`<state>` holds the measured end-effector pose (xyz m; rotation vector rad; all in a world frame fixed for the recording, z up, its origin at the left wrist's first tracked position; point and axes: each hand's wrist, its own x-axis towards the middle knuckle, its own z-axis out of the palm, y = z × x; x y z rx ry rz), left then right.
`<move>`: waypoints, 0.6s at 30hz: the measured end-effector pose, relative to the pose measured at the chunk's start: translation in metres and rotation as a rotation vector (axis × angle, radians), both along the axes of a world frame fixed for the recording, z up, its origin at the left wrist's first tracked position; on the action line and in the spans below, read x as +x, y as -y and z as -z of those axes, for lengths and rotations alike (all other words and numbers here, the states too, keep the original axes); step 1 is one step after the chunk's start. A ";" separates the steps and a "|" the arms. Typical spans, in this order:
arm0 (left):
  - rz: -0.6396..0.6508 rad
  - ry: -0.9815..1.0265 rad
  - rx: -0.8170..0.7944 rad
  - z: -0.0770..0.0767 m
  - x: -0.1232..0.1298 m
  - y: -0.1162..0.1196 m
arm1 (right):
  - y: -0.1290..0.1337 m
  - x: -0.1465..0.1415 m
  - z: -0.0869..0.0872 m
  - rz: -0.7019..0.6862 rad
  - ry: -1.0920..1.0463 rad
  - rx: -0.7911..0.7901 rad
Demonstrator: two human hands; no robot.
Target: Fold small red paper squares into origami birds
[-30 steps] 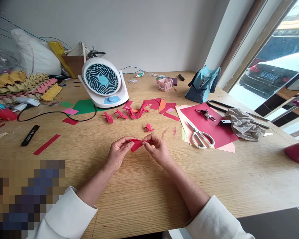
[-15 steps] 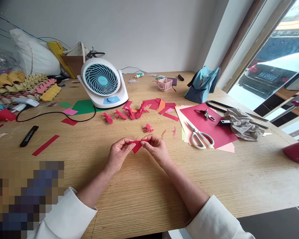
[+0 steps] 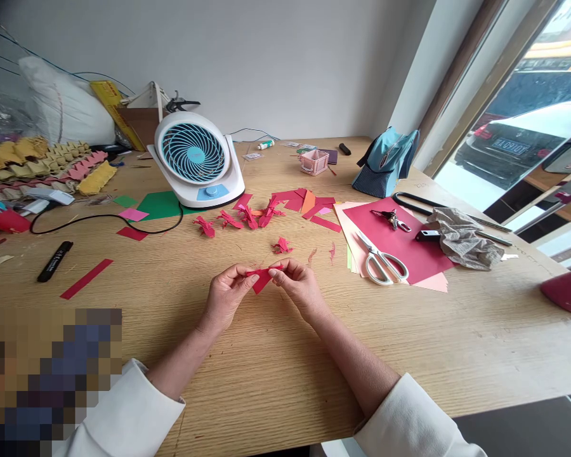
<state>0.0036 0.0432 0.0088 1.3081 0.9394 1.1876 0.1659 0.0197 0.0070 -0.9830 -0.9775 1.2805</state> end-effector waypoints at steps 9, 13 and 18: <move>-0.014 -0.019 0.031 0.003 0.000 -0.001 | 0.001 0.000 -0.001 -0.011 -0.001 0.002; -0.013 -0.026 0.049 0.004 -0.001 0.000 | 0.001 -0.001 -0.002 -0.007 -0.024 -0.010; -0.025 -0.044 0.030 0.005 -0.001 -0.001 | 0.001 -0.001 -0.002 -0.002 -0.060 -0.037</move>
